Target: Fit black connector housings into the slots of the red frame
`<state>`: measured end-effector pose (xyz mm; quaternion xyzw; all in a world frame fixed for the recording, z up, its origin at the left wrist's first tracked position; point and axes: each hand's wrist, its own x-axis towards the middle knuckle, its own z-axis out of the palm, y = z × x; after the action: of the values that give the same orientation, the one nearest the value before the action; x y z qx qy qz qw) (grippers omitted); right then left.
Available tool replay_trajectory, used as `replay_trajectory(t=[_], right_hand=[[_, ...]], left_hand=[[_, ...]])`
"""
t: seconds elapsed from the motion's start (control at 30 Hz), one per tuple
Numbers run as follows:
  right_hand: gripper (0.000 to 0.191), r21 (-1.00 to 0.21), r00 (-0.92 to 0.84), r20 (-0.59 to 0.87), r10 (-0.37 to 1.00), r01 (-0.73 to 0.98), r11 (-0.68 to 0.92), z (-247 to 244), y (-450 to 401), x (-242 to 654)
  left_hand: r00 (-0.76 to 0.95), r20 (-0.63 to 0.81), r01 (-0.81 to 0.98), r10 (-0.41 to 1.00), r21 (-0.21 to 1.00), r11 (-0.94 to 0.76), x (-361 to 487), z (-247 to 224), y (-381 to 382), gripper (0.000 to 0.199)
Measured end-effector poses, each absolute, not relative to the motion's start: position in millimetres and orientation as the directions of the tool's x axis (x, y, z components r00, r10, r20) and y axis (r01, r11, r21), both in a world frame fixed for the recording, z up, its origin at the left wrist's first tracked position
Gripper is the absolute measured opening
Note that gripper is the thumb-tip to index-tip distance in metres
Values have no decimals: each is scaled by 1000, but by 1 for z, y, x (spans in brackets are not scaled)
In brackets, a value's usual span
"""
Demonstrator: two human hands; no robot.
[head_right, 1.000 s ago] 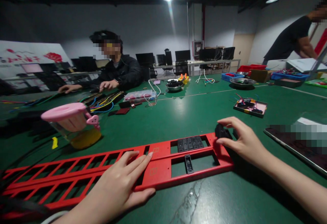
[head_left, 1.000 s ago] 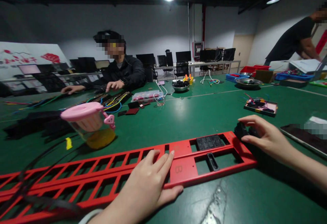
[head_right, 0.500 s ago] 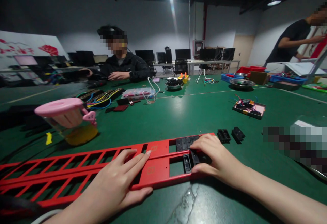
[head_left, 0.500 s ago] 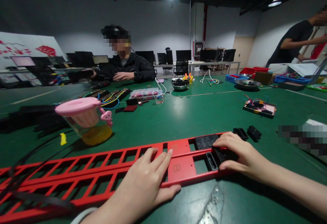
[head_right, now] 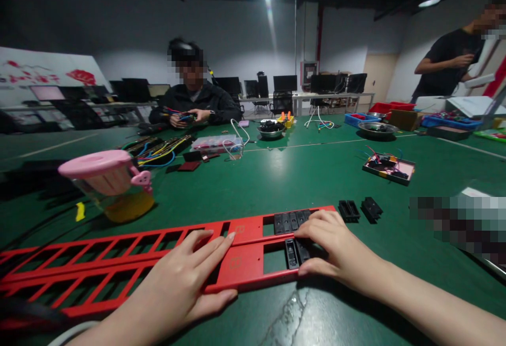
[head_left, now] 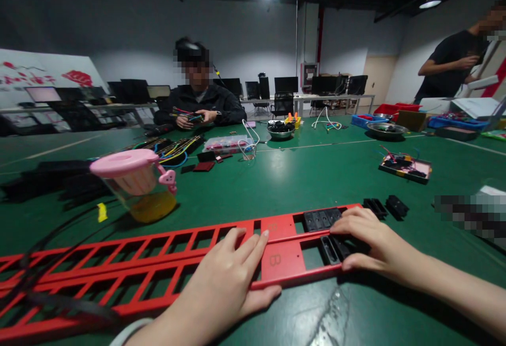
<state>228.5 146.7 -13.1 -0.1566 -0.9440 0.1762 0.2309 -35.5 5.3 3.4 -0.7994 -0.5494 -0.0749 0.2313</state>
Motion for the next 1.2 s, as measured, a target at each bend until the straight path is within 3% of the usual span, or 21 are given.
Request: replay_trajectory(t=[0.3,0.5,0.8,1.2], right_hand=[[45,-405,-853,364,375,218,888,-15,147,229],[54,-344,-864,379,332,202,917,-13,145,230],[14,-251,-776,543,322,216,944,-17,144,238],[18,-228,-816,499,291,200,953,-16,136,236]], left_hand=[[399,361,902,843,-320,-289,-34,4,5,66],[394,364,907,844,-300,-294,-34,6,5,63],[398,369,903,840,-317,-289,-34,5,4,65],[401,363,899,841,-331,-286,-34,5,5,66]])
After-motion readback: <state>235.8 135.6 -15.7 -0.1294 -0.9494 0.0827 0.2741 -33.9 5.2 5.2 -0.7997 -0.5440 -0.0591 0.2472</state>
